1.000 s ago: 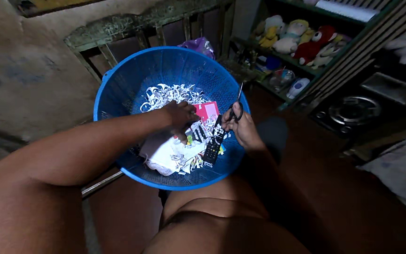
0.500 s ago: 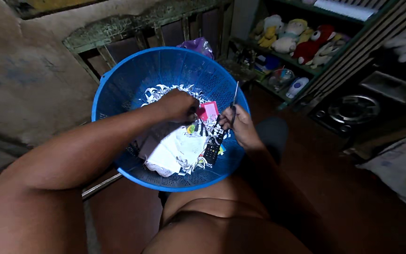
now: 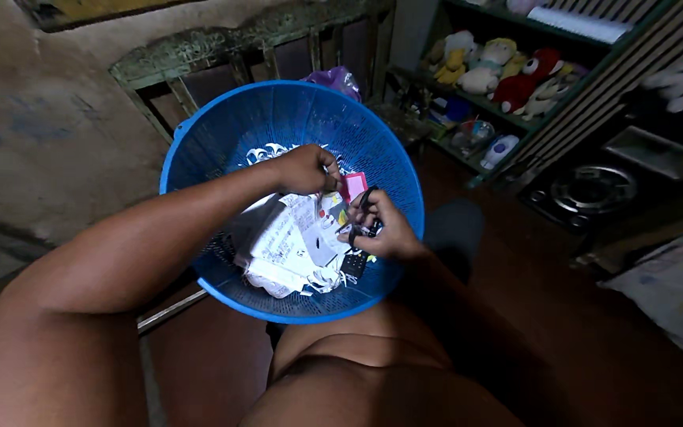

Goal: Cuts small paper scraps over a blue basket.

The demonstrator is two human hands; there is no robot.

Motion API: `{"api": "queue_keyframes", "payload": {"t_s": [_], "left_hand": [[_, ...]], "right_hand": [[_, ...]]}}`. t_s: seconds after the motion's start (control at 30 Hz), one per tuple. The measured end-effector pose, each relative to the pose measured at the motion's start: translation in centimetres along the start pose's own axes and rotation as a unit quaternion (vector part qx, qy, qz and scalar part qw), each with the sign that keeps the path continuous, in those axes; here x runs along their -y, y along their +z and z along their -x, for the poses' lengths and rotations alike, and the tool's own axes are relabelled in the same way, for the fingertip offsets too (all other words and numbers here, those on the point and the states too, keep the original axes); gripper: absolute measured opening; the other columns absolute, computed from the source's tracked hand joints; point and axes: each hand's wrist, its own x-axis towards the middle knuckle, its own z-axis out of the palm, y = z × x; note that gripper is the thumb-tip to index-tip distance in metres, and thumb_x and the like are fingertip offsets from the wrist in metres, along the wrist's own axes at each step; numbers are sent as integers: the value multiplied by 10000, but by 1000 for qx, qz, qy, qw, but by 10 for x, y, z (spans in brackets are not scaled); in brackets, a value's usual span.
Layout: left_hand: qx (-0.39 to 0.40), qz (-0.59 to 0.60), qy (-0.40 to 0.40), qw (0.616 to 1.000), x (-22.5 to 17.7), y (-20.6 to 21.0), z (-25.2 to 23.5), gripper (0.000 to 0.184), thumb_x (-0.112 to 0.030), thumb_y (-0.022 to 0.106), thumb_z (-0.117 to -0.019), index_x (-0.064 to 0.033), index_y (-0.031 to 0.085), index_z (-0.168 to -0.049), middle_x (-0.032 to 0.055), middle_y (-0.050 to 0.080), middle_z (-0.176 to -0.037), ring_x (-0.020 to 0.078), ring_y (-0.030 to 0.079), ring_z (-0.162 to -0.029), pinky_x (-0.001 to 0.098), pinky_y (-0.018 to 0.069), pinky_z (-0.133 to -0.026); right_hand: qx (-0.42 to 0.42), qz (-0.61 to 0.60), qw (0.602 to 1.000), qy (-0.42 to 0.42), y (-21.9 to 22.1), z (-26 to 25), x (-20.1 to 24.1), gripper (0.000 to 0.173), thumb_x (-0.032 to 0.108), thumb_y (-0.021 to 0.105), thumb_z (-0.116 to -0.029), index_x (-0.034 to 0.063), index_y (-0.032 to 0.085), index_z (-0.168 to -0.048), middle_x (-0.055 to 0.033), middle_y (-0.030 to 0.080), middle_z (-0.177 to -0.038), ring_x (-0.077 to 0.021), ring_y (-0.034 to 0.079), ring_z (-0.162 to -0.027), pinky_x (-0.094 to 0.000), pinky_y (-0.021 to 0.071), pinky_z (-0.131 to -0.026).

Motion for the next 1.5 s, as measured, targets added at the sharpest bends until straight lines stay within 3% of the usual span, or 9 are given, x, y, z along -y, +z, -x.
{"api": "queue_keyframes", "payload": {"t_s": [0.13, 0.33, 0.57, 0.73, 0.93, 1.1, 1.27, 1.4, 1.5], "left_hand": [[-1, 54, -21, 998, 4, -1, 0, 117, -200, 717, -971, -97, 741, -1022, 61, 731, -871, 155, 680, -767, 391, 569, -740], [-6, 74, -39, 997, 6, -2, 2, 74, -155, 713, -970, -100, 742, -1010, 49, 738, -902, 139, 686, -796, 361, 569, -747], [-9, 93, -53, 994, 8, -1, 2, 71, -135, 694, -977, -99, 741, -1017, 52, 743, -938, 137, 692, -828, 361, 570, -777], [-11, 100, -63, 993, 8, 0, 3, 72, -135, 698, -976, -102, 743, -1020, 51, 748, -944, 141, 701, -844, 363, 577, -796], [-68, -79, 57, 993, 9, -9, 0, 322, -440, 657, -993, -128, 730, -1018, 36, 692, -833, 173, 672, -746, 471, 576, -723], [-105, -111, 198, 968, -8, -14, 6, 478, -579, 655, -944, -153, 729, -1147, 2, 714, -1102, 110, 666, -1064, 393, 553, -981], [-20, -144, 216, 966, -18, -9, 11, 674, -671, 740, -819, -182, 674, -1278, -15, 712, -1080, 90, 669, -995, 373, 574, -924], [4, -216, 164, 963, -14, -16, 11, 324, -423, 745, -910, -182, 741, -1126, 27, 720, -1074, 175, 686, -981, 474, 568, -882], [-28, -230, 124, 965, -7, -22, 11, 113, -263, 720, -932, -164, 739, -982, 37, 707, -911, 212, 677, -825, 514, 560, -741]], "right_hand": [[29, 75, 997, -9, 1, 1, 2, 668, 440, 901, -726, 179, 568, -1243, 60, 679, -1145, -68, 646, -1012, -324, 580, -860], [26, 116, 992, -32, 2, 2, 0, 475, 274, 832, -779, 139, 624, -1185, 4, 673, -1153, -113, 652, -1051, -374, 587, -913], [24, 118, 988, -96, 4, 4, 2, 537, 389, 873, -757, 123, 643, -1163, -19, 682, -1165, -133, 643, -1079, -380, 575, -914], [-7, 96, 992, -77, 6, 6, 4, 413, 162, 811, -787, 95, 634, -1154, -12, 706, -1117, -131, 679, -1041, -395, 598, -925], [-165, -64, 984, -19, -1, 3, 2, 523, 68, 792, -831, 92, 485, -1253, -69, 685, -1028, -183, 680, -794, -359, 603, -661], [-226, -175, 958, 33, -13, 2, 2, 590, 56, 783, -885, 136, 393, -1320, -66, 670, -1016, -205, 696, -918, -393, 614, -777], [-258, -203, 944, 30, -14, 4, -4, 546, 40, 752, -912, 134, 382, -1304, -80, 683, -1039, -215, 699, -933, -397, 608, -791], [-279, -223, 934, 27, -16, 3, -8, 577, 49, 752, -918, 129, 363, -1336, -81, 679, -1044, -212, 697, -920, -399, 605, -798], [-301, -237, 923, 41, -17, 3, -6, 572, 80, 751, -927, 134, 361, -1342, -75, 668, -1010, -199, 681, -832, -376, 596, -733]]}}
